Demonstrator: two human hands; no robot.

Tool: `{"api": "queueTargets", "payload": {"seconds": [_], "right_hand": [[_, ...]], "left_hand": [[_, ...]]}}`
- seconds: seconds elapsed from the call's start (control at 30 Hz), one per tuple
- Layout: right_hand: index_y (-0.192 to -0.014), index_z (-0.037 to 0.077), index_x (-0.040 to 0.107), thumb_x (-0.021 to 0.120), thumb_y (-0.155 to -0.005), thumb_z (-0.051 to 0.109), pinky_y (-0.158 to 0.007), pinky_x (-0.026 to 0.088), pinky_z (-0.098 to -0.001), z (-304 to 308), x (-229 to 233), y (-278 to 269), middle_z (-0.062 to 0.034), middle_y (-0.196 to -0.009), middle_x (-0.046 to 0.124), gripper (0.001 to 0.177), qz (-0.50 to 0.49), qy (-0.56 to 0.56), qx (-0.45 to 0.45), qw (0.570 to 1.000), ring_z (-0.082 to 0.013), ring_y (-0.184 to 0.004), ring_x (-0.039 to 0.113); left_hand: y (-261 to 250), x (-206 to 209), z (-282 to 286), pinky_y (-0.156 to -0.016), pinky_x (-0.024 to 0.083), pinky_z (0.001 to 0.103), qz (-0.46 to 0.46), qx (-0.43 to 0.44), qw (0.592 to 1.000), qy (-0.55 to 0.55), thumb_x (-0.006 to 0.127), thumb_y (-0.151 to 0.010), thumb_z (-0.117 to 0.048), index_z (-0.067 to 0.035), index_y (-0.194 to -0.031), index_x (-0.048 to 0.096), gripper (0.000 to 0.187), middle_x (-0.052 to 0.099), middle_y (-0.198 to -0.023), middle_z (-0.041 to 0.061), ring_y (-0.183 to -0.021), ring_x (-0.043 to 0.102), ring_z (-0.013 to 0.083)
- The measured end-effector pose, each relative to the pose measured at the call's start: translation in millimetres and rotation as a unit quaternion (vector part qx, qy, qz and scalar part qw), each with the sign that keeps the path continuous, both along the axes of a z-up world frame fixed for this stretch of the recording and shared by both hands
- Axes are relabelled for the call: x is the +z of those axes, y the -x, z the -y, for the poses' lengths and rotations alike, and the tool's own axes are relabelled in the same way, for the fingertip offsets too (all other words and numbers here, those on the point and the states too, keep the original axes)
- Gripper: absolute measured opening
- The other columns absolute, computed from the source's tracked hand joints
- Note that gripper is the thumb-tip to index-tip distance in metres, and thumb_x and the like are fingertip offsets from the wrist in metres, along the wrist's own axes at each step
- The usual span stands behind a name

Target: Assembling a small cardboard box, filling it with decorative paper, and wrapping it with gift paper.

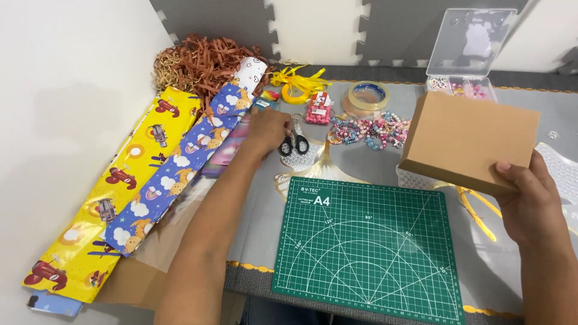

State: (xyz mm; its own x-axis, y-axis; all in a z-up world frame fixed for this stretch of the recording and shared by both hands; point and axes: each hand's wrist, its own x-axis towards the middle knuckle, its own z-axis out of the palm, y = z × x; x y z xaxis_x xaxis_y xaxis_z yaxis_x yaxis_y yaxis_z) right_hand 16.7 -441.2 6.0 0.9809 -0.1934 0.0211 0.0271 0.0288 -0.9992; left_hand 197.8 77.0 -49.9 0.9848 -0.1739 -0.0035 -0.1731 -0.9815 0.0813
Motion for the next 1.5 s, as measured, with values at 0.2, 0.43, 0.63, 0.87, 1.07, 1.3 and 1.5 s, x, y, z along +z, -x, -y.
{"api": "queueTargets", "payload": {"seconds": [0.2,0.43,0.63,0.87,1.07,1.3,1.5], "right_hand": [[-0.167,0.017,0.047,0.055,-0.107,0.022,-0.109,0.048,-0.0315,-5,1,4,-0.0018,-0.154,0.059,0.061,-0.004,0.0,0.002,1.0,-0.0195,-0.137,0.059],[-0.164,0.015,0.05,0.057,-0.104,0.02,-0.103,0.051,-0.0351,-5,-14,-3,-0.0038,-0.152,0.059,0.061,-0.01,-0.03,0.017,0.999,-0.0215,-0.132,0.06],[-0.164,0.009,0.054,0.061,-0.099,0.02,-0.093,0.044,-0.0353,-50,-8,4,-0.0095,-0.145,0.065,0.066,-0.106,-0.03,0.053,0.992,-0.0233,-0.124,0.06],[-0.172,0.007,0.048,0.052,-0.102,0.011,-0.108,0.04,-0.0437,-74,11,9,-0.0141,-0.157,0.06,0.07,-0.153,-0.004,0.045,0.987,-0.0304,-0.138,0.056],[-0.172,0.006,0.048,0.053,-0.103,0.01,-0.102,0.042,-0.0442,-45,-21,-4,-0.0168,-0.154,0.06,0.069,-0.137,0.003,0.045,0.99,-0.0332,-0.132,0.057],[-0.162,-0.003,0.053,0.056,-0.113,0.019,-0.1,0.05,-0.0491,44,-59,-26,-0.0216,-0.148,0.061,0.053,-0.118,0.064,0.008,0.991,-0.0354,-0.128,0.058],[-0.138,0.039,0.064,0.07,-0.112,0.052,-0.092,0.063,-0.0332,147,-68,-17,0.0217,-0.14,0.065,0.029,-0.036,0.015,-0.141,0.989,0.0022,-0.131,0.063]], "left_hand": [[-16,19,5,-0.12,0.036,0.068,0.059,0.024,0.996,0.067,0.066,-0.11,-0.009,-0.021,-0.153,0.07,0.045,0.08,-0.145,0.011,-0.142,0.065,0.0405],[-59,-5,17,-0.121,0.032,0.065,0.007,0.016,0.999,-0.035,0.068,-0.115,-0.029,-0.029,-0.136,0.081,0.026,0.081,-0.137,0.007,-0.143,0.06,0.0327],[-70,-7,0,-0.121,0.031,0.064,0.017,-0.012,0.996,-0.09,0.064,-0.104,-0.005,-0.022,-0.124,0.083,0.033,0.079,-0.132,0.007,-0.15,0.056,0.0335],[-91,48,-119,-0.074,0.062,0.048,0.299,0.128,0.943,0.073,0.066,-0.103,0.008,-0.003,-0.102,0.073,0.013,0.074,-0.105,0.02,-0.093,0.074,0.0343],[-74,86,-159,-0.14,0.017,0.065,0.117,0.232,0.963,0.066,0.084,-0.106,-0.016,-0.013,-0.184,0.023,0.099,0.011,-0.185,0.029,-0.17,0.008,0.0556],[71,90,-51,-0.141,-0.006,0.071,0.015,0.033,0.999,-0.028,0.082,-0.099,-0.033,-0.026,-0.136,0.079,0.038,0.01,-0.197,0.019,-0.18,-0.005,0.05],[131,10,-24,-0.135,0.025,0.074,0.176,-0.166,0.97,-0.001,0.094,-0.082,-0.039,-0.02,-0.136,0.079,0.059,0.043,-0.184,0.02,-0.176,0.023,0.0472]]}}
